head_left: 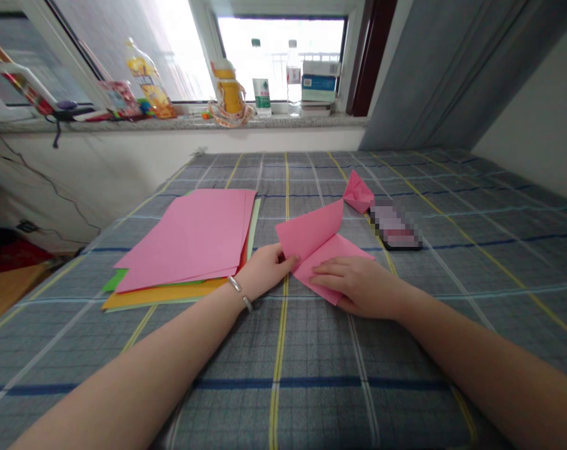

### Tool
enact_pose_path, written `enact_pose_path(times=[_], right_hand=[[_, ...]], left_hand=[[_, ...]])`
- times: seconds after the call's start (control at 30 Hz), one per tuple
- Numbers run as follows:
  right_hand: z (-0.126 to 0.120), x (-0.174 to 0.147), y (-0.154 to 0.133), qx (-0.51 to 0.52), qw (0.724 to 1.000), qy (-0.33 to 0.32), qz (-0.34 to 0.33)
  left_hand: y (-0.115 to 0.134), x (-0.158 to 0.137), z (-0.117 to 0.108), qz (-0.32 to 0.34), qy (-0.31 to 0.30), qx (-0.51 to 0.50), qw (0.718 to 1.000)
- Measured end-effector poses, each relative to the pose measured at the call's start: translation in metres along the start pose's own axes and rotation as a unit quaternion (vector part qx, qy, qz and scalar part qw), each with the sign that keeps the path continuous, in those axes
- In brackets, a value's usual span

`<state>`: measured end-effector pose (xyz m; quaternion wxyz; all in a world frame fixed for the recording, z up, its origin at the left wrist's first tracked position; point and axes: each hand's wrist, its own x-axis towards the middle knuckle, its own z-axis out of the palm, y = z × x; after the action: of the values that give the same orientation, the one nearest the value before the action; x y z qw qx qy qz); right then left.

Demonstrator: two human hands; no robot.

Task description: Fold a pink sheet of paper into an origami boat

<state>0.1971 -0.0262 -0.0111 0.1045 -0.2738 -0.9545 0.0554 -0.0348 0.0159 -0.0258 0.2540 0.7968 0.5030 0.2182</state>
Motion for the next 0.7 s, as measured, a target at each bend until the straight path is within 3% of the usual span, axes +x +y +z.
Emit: enact_pose_path(times=[0.23,0.37,0.53,0.7], right_hand=[[-0.004,-0.003,0.006,0.056,0.998,0.031,0.013],[-0.008,-0.006,0.008,0.067,0.998,0.013,-0.008],[-0.015,-0.007,0.004,0.025,0.999,-0.028,0.005],[-0.009,-0.004,0.003,0.032,0.999,-0.018,0.035]], left_hand=[[0.005,-0.002,-0.003,0.037,-0.058,0.008,0.998],[0.01,-0.004,-0.004,0.064,-0.051,0.024,0.996],[0.012,-0.005,-0.004,0.034,-0.048,0.063,0.996],[0.013,-0.006,-0.004,0.032,-0.055,0.059,0.996]])
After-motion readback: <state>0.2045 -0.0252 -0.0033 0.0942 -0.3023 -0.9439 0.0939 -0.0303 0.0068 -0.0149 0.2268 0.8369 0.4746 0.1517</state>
